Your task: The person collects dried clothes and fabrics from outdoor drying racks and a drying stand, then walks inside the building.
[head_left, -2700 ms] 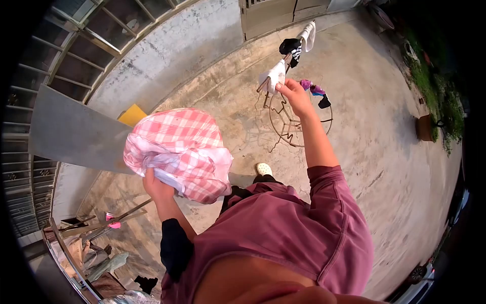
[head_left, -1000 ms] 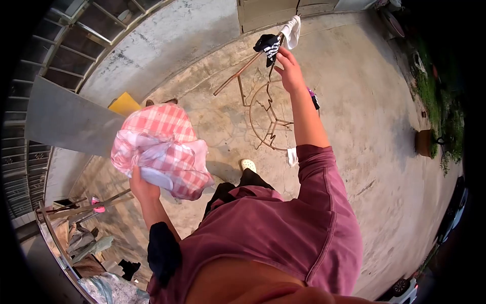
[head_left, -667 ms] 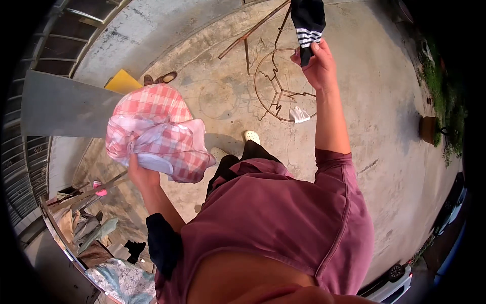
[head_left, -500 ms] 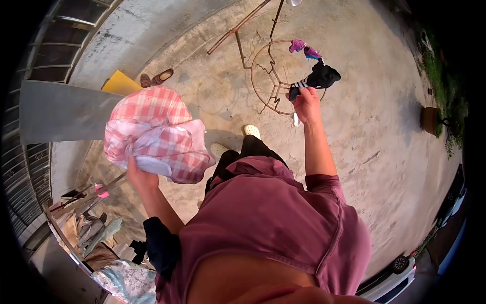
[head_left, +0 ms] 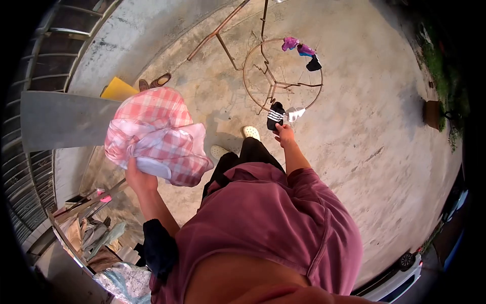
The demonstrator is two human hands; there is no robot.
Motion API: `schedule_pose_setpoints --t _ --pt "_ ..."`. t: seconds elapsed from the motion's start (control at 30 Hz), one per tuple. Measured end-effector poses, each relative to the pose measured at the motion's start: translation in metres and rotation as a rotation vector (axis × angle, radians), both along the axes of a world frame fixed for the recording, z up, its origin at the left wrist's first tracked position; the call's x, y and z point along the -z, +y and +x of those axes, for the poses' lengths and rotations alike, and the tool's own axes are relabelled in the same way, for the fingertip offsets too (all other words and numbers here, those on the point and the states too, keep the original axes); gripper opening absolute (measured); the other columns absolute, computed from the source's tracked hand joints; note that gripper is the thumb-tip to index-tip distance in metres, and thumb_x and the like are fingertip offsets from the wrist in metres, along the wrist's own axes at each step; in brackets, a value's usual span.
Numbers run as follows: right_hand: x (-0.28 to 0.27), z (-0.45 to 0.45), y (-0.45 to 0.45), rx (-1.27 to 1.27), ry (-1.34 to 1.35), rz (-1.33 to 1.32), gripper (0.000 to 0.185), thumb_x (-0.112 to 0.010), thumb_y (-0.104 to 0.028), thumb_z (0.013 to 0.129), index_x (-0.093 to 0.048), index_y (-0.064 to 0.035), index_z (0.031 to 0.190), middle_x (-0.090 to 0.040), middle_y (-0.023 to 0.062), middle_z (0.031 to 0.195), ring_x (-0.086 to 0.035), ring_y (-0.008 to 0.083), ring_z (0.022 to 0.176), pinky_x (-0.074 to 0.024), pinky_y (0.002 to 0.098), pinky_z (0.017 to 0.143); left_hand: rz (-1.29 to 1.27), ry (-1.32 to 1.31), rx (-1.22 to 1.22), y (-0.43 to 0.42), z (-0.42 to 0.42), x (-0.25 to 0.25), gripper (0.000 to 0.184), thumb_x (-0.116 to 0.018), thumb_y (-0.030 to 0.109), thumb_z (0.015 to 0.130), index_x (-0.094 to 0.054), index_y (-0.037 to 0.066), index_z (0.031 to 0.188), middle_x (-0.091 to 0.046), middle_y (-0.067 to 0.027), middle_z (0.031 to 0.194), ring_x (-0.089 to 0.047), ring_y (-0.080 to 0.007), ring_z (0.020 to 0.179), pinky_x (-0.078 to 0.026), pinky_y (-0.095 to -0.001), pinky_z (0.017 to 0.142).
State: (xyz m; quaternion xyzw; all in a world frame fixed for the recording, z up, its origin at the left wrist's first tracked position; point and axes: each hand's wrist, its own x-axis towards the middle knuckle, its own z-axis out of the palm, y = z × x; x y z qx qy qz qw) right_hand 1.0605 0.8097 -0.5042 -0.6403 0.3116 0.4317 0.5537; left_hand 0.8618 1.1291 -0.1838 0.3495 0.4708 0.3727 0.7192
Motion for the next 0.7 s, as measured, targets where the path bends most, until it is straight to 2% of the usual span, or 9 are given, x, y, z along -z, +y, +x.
schedule_pose_setpoints --t 0.13,0.2,0.27,0.33,0.4,0.47,0.6,0.67,0.7 --pt "-0.014 0.009 -0.012 -0.187 0.042 -0.048 0.018 -0.058 -0.026 0.077 -0.051 -0.0118 0.086 -0.058 0.0008 0.08 -0.057 0.0157 0.075 -0.042 0.035 0.064 0.05 -0.022 0.036 -0.003 0.006 -0.001 0.039 -0.043 0.013 0.084 -0.039 -0.005 0.118 -0.046 -0.0144 0.116 -0.044 -0.0268 0.108 -0.035 -0.0403 0.092" --pt "-0.026 0.034 -0.017 -0.963 -0.103 -0.344 0.019 -0.059 -0.025 0.074 -0.056 -0.0073 0.079 -0.058 0.0032 0.072 -0.056 0.0147 0.068 -0.0429 0.0307 0.057 0.084 -0.061 0.067 -0.004 0.003 0.0 0.04 -0.042 0.014 0.084 -0.038 -0.005 0.118 -0.046 -0.0143 0.117 -0.044 -0.0268 0.109 -0.035 -0.04 0.092" --pt "-0.051 0.061 -0.009 -0.99 -0.609 -0.361 0.019 -0.06 -0.023 0.072 -0.058 -0.0037 0.07 -0.057 0.0054 0.063 -0.054 0.0125 0.061 -0.0417 0.0266 0.05 0.027 -0.032 -0.016 -0.005 0.002 0.001 0.037 -0.038 0.015 0.086 -0.04 -0.001 0.119 -0.044 -0.0118 0.12 -0.043 -0.0256 0.11 -0.031 -0.0394 0.095" --pt "-0.091 0.125 0.031 -0.531 -0.64 -0.044 0.02 -0.061 -0.021 0.076 -0.055 -0.0034 0.084 -0.056 0.0026 0.071 -0.051 0.0095 0.063 -0.0423 0.0243 0.053 0.028 -0.041 -0.046 -0.005 -0.003 0.006 0.037 -0.039 0.015 0.086 -0.04 -0.001 0.119 -0.045 -0.0118 0.119 -0.044 -0.0254 0.109 -0.032 -0.0393 0.095" --pt "-0.144 0.197 0.077 -0.278 -0.825 0.133 0.032 -0.06 -0.021 0.078 -0.048 -0.0041 0.102 -0.055 0.0023 0.089 -0.051 0.0097 0.078 -0.043 0.0245 0.062 0.022 -0.044 -0.068 -0.006 -0.009 0.012 0.037 -0.04 0.015 0.086 -0.039 -0.001 0.119 -0.045 -0.0118 0.119 -0.044 -0.0252 0.109 -0.033 -0.0392 0.095" --pt "-0.19 0.263 0.121 -0.052 -0.966 0.302 0.047 -0.06 -0.018 0.078 -0.04 0.0011 0.115 -0.049 0.0126 0.112 -0.049 0.0171 0.095 -0.0425 0.027 0.074 0.031 -0.02 -0.059 -0.005 -0.011 0.013 0.037 -0.041 0.015 0.086 -0.04 0.0 0.119 -0.046 -0.0119 0.118 -0.046 -0.0249 0.107 -0.033 -0.039 0.094" --pt "-0.23 0.342 0.18 -0.022 -1.137 0.249 0.05 -0.06 -0.024 0.076 -0.041 0.0024 0.115 -0.051 0.0129 0.11 -0.05 0.0193 0.096 -0.042 0.0315 0.077 0.074 0.022 -0.081 -0.004 -0.013 0.013 0.036 -0.04 0.015 0.086 -0.04 0.0 0.119 -0.046 -0.0117 0.117 -0.046 -0.0248 0.107 -0.034 -0.0391 0.093" --pt "-0.236 0.368 0.184 -0.582 -1.06 0.108 0.038 -0.059 -0.025 0.077 -0.051 0.0031 0.101 -0.057 0.0093 0.092 -0.053 0.0167 0.085 -0.0424 0.0301 0.075 0.073 0.004 -0.118 -0.009 -0.009 0.011 0.036 -0.04 0.015 0.086 -0.04 0.0 0.118 -0.047 -0.0117 0.117 -0.046 -0.0251 0.106 -0.034 -0.0397 0.093" --pt "-0.242 0.379 0.184 -0.592 -1.122 0.126 0.031 -0.057 -0.024 0.078 -0.052 0.0003 0.096 -0.057 0.0057 0.084 -0.052 0.0138 0.079 -0.041 0.0272 0.069 0.072 0.016 -0.119 -0.009 -0.01 0.012 0.036 -0.04 0.015 0.086 -0.04 0.0 0.118 -0.047 -0.0117 0.117 -0.046 -0.0251 0.106 -0.034 -0.0397 0.093"
